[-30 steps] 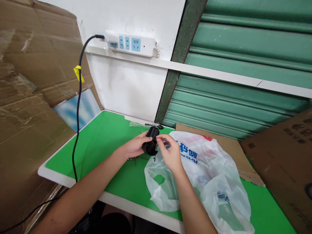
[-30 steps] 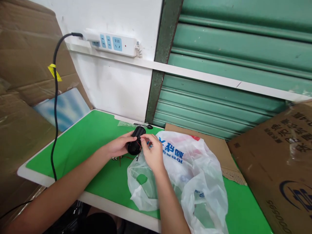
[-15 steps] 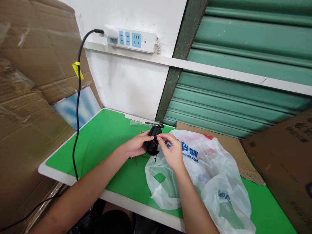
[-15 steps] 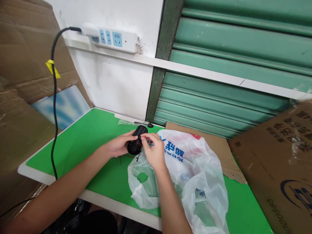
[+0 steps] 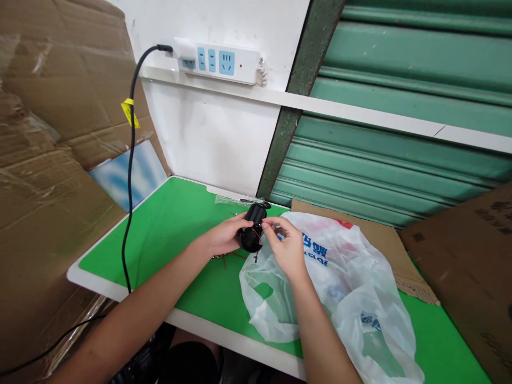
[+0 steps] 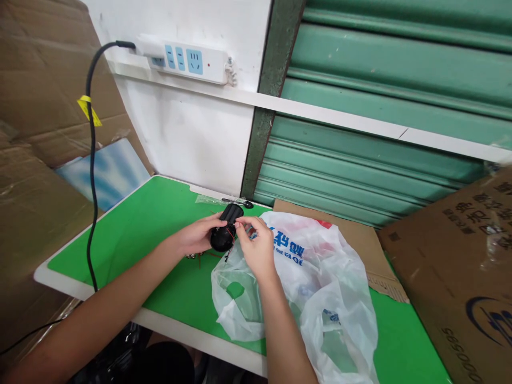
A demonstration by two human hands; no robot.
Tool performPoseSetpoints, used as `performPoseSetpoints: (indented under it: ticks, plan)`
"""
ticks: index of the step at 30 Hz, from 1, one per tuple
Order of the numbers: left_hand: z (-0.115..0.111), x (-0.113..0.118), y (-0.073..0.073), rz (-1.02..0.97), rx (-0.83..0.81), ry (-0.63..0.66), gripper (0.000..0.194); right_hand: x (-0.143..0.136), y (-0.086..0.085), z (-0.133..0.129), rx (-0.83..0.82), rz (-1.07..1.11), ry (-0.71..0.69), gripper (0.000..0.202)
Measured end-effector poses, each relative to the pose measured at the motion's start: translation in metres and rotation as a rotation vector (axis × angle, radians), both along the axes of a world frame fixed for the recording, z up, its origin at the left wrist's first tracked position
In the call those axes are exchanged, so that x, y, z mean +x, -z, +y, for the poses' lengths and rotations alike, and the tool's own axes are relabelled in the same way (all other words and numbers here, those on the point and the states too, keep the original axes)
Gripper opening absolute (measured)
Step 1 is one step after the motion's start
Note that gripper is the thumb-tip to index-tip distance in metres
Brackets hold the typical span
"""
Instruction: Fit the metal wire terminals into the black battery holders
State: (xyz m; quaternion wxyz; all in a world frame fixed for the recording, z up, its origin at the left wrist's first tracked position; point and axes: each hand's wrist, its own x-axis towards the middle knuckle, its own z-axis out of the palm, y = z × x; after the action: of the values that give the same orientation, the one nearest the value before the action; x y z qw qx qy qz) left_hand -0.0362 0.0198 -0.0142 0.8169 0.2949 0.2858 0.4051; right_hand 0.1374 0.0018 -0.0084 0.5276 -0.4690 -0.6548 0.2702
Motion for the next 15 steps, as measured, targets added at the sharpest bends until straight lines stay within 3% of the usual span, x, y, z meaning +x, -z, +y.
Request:
performPoseSetpoints:
  ticks: [6, 15]
  plan:
    - [0.0004, 0.0000, 0.0016, 0.008, 0.008, 0.014, 0.036, 0.0017, -0.0008, 0.0017, -0.081, 0.022, -0.057, 0.017]
    - [0.0003, 0.0025, 0.0015, 0.064, -0.024, -0.015, 0.033, 0.0012, -0.0001, 0.0011, 0.007, -0.099, -0.053, 0.015]
